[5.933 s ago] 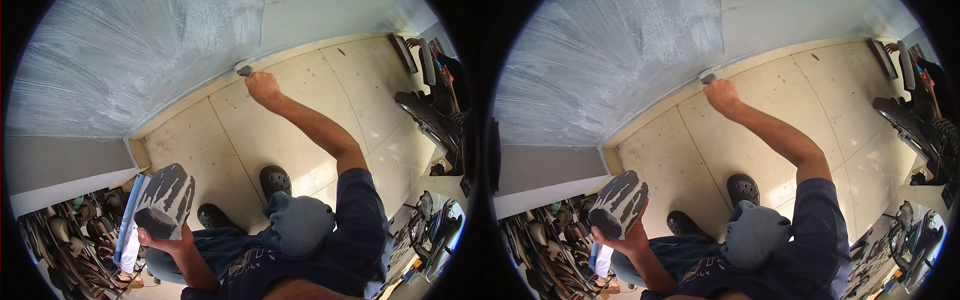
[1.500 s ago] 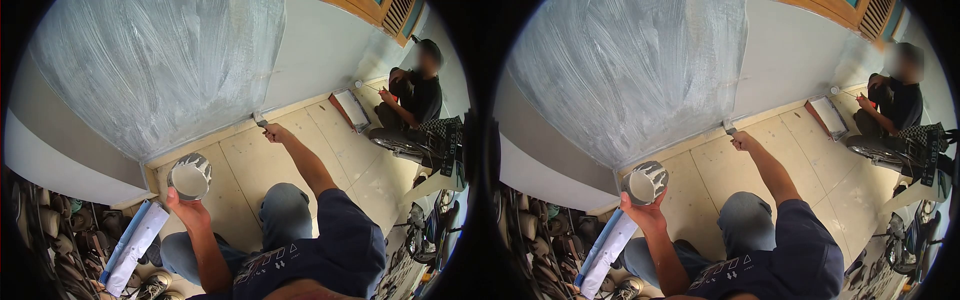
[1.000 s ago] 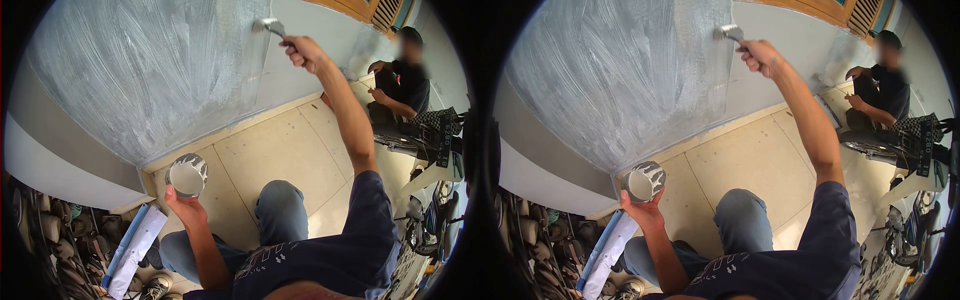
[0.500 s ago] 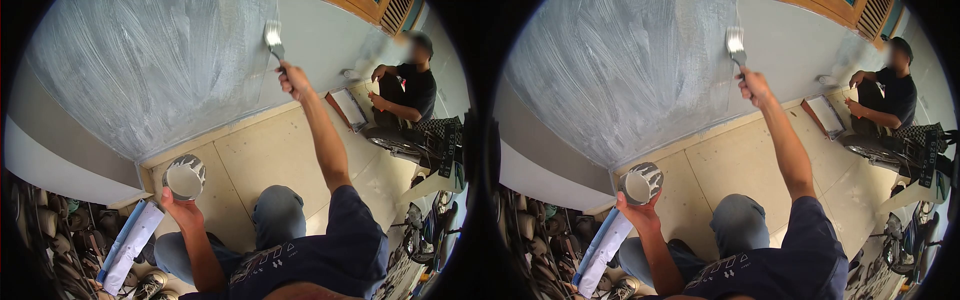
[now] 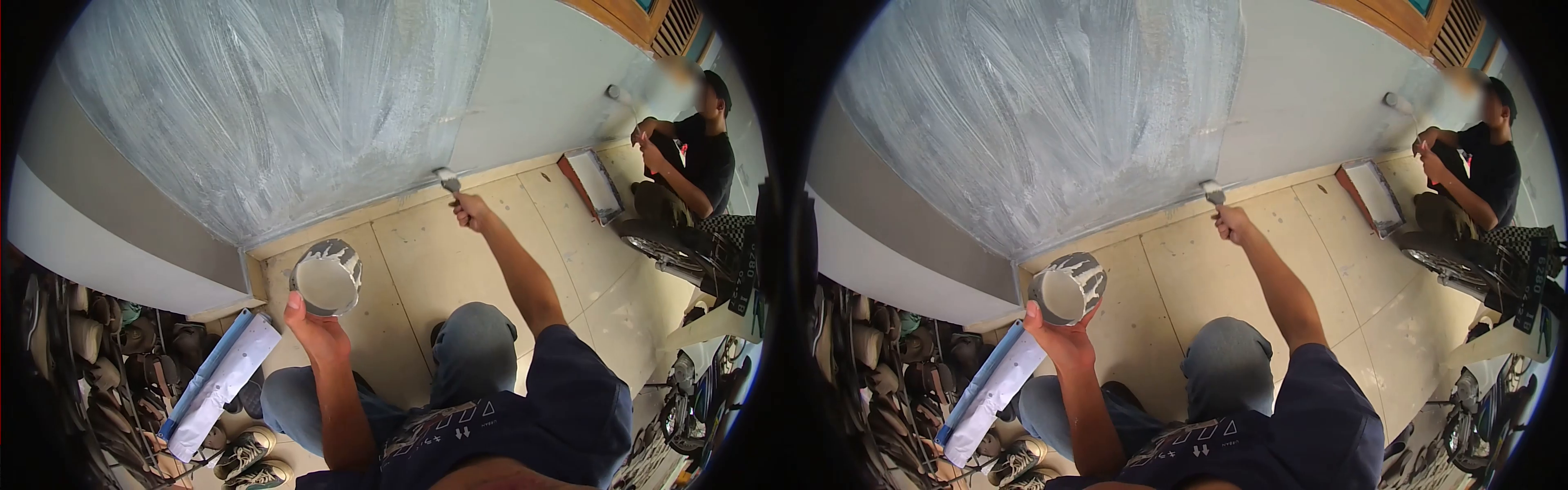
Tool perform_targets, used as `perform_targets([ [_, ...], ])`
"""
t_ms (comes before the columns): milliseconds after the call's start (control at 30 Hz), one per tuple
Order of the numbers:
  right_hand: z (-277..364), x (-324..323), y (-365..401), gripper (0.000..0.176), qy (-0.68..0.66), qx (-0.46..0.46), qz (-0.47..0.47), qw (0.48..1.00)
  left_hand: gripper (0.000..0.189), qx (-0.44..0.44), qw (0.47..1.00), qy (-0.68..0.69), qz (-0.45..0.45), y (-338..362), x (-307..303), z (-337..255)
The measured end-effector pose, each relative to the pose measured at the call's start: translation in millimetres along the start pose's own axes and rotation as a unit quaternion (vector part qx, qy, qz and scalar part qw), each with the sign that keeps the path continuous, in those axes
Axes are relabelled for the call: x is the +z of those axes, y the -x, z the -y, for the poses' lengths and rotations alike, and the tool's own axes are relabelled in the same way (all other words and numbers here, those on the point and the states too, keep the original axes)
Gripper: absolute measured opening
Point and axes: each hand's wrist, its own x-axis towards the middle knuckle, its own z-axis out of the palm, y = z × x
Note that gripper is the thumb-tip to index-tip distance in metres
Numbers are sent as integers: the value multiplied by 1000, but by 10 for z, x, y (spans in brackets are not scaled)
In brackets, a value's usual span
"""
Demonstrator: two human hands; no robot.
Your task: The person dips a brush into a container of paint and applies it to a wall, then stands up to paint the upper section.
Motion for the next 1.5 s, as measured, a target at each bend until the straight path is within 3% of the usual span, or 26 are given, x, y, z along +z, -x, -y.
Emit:
perform_targets([
  [233,1601,249,1360,28,21,-179,1,984,67,-11,1000,3,10,-112,16,4],
  [433,2434,612,2488,32,50,-418,-16,907,57,-39,999,29,-4,-135,93,32],
  [467,2522,681,2577,32,52,-419,-14,906,55,-41,999,27,-15,-146,97,39],
  [533,2632,832,2673,32,65,-507,3,860,54,-44,998,24,-24,-147,94,59],
  [600,2584,1014,2631,35,59,-508,7,859,53,-40,998,19,-34,-177,102,68],
  [700,2254,1156,2101,40,104,-418,6,903,52,-36,999,26,-26,-201,79,92],
  [800,1558,1201,1421,44,86,-364,-28,927,67,-49,999,-17,-6,-240,32,107],
  [1000,190,1004,888,35,59,-67,54,994,66,-49,999,-6,-12,-200,-7,77],
  [1067,101,932,804,34,37,-42,65,996,65,-47,999,-3,-15,-153,11,22],
  [1333,449,841,1135,16,-40,44,122,991,64,-42,999,-1,-32,-139,-11,-33],
  [1500,1597,1311,1535,14,-5,-113,121,986,66,-51,998,-9,-30,-112,-2,-55],
])
